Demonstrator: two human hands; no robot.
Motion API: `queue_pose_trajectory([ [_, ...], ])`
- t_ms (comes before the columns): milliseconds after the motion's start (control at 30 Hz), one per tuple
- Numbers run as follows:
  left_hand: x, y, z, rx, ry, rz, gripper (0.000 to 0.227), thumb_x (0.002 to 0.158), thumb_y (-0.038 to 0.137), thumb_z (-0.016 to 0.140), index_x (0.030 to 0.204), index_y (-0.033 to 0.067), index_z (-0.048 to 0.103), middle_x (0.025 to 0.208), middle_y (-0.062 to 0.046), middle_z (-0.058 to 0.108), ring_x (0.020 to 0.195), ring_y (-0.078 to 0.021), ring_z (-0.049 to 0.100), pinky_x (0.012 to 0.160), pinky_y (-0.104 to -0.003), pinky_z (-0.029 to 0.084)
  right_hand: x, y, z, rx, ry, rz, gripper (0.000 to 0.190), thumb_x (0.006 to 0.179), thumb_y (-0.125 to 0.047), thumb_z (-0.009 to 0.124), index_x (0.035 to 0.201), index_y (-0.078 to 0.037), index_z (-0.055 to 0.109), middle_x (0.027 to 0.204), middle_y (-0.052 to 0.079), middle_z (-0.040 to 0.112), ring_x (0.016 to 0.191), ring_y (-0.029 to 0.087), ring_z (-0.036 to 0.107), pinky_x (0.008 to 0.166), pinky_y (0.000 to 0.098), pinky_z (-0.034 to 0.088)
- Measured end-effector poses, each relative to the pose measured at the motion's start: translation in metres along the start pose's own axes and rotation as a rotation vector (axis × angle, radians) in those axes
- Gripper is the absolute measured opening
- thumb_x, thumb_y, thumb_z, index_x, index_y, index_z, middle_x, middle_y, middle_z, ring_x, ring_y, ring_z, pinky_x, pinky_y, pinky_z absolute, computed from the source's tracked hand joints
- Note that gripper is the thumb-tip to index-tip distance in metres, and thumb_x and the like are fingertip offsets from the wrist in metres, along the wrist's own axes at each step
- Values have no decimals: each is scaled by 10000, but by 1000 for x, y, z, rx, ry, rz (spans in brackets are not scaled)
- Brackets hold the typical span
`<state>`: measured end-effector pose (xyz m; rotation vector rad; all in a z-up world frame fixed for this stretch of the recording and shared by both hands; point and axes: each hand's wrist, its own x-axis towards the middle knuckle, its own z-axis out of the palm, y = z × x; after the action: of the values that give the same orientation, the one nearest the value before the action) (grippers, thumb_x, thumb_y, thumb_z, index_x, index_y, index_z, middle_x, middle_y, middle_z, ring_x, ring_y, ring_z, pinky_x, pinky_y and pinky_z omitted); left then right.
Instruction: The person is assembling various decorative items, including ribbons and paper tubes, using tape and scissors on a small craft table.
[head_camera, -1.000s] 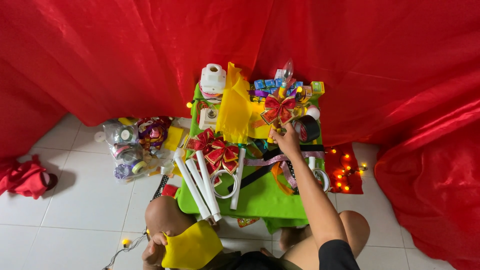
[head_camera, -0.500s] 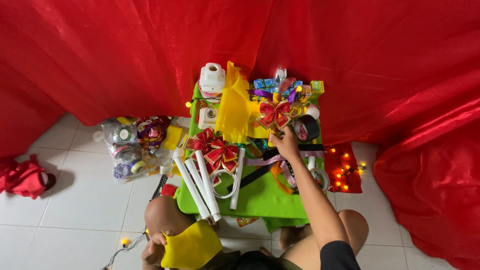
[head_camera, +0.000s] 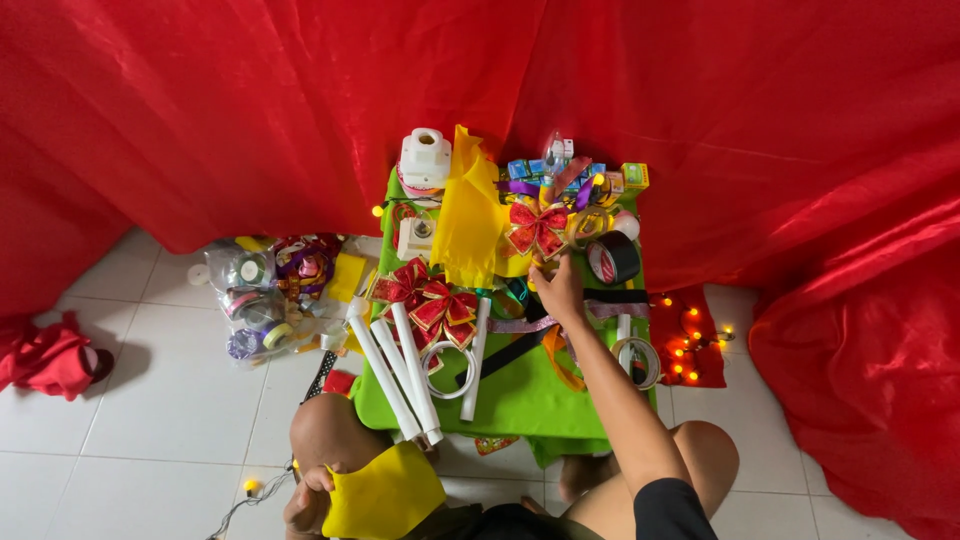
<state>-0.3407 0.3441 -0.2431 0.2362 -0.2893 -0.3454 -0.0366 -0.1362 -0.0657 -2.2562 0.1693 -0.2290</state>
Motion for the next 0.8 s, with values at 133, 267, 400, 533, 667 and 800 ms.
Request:
queue_pose_trajectory([
  [133, 3, 0, 6, -10, -7, 0, 347, 1015, 250, 703, 1189, -46, 652, 1304, -230, 512, 1145, -373, 584, 969, -473, 488, 4, 6, 7, -88, -14, 49, 380, 920, -267, 740, 1115, -16, 531, 929, 125, 691, 709, 235, 710, 602, 333, 570],
  [267, -5, 1, -3, 11, 26, 7, 369, 1034, 270, 678, 1197, -59, 639, 1400, -233, 489, 1191, -392, 598, 998, -500, 496, 8, 11, 11, -50, -8, -6, 394, 917, -259, 737, 1175, -28, 550, 961, 110, 712, 776, 234, 719, 671, 344, 565],
  [400, -5, 1, -5, 26, 25, 5, 367, 1032, 284, 671, 1188, -47, 651, 1374, -248, 513, 1178, -381, 596, 990, -486, 488, 13, 19, 14, -109, 3, -7, 372, 919, -286, 753, 1079, -21, 548, 858, 116, 693, 685, 243, 689, 620, 353, 551],
  [533, -1, 1, 0, 16, 14, 0, 362, 1036, 271, 663, 1203, -50, 642, 1399, -243, 495, 1213, -390, 573, 1020, -497, 464, 14, 10, 11, -85, -7, -18, 340, 923, -232, 748, 1083, -33, 524, 881, 105, 686, 708, 237, 712, 621, 347, 565],
  [667, 11, 2, 15, 31, -25, -2, 363, 1025, 286, 663, 1194, -35, 651, 1240, -217, 521, 1088, -335, 562, 937, -435, 459, 18, 14, 15, -89, -8, -40, 350, 924, -218, 747, 1097, -33, 505, 829, 111, 728, 689, 231, 752, 572, 348, 566],
  [800, 10, 2, 17, 28, -4, -4, 363, 1027, 298, 666, 1189, -26, 652, 1234, -220, 545, 1079, -325, 593, 919, -425, 489, 21, 15, 16, -99, -11, -41, 352, 928, -224, 744, 1102, -32, 506, 798, 107, 736, 688, 237, 764, 576, 358, 571],
])
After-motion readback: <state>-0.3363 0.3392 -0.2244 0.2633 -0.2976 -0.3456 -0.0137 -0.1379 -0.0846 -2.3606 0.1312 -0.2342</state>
